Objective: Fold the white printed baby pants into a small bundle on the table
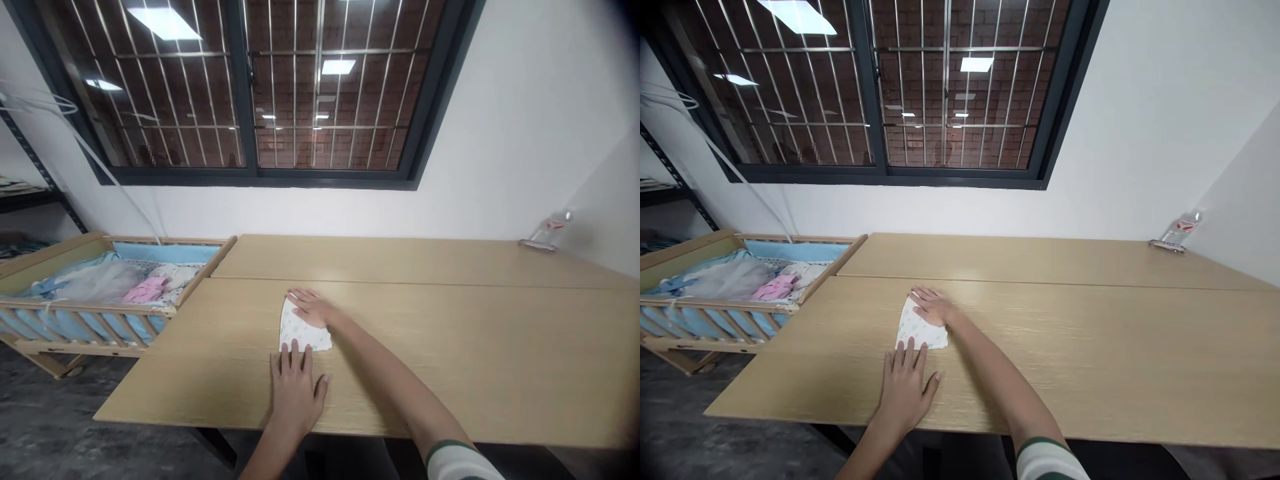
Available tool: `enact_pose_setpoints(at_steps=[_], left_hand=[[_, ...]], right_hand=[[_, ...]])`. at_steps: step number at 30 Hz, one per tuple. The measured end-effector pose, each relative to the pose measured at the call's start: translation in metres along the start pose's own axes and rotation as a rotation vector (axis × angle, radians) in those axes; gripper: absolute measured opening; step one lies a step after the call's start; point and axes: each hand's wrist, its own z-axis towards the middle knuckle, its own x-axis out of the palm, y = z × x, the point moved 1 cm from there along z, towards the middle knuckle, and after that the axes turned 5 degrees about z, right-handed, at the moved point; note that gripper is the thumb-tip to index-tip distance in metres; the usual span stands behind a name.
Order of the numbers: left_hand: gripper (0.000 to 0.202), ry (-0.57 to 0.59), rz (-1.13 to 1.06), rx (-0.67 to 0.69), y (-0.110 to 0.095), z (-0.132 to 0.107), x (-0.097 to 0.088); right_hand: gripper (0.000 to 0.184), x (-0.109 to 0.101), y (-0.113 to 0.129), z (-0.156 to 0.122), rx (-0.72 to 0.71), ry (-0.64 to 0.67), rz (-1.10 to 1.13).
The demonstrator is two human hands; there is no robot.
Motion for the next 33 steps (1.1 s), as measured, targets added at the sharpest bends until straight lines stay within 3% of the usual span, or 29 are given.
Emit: enact_pose_setpoints(at_steps=[9,13,16,20,23,26,30,33], left_hand=[[0.063,-0.006,0.026,0.008,-0.002,0.008,0.002],[0.054,-0.009,0.035,0.028,0.005,0.013,-0.003],[0.042,0.049,-0.052,0.076,0.027,0.024,-0.007],[0.033,0.112,-0.174,0.185,0.070,0.043,-0.015],[0.026,0.125,-0.194,0.282,0.092,0.053,-0.019],[0.023,0.147,-0.223,0.349,0.101,0.059,-0.019],[0.026,0.150,-0.260,0.320,0.100,0.070,-0.017],[0.027,0.156,-0.309,0.254,0.101,0.084,-0.017]], right_hand=[[0.061,-0.004,-0.021,0.011,0.080,-0.115,-0.109],[0.061,-0.006,-0.002,0.004,0.070,-0.261,-0.172],[0.055,-0.010,0.021,-0.014,0.010,-0.323,-0.193],[0.034,-0.016,0.043,-0.053,0.002,-0.255,-0.044],[0.029,-0.019,0.051,-0.084,0.051,-0.179,0.105],[0.042,-0.021,0.057,-0.107,0.048,-0.141,0.167],[0.058,-0.019,0.058,-0.120,-0.025,-0.118,0.144],[0.050,-0.018,0.052,-0.114,-0.033,-0.165,0.174]])
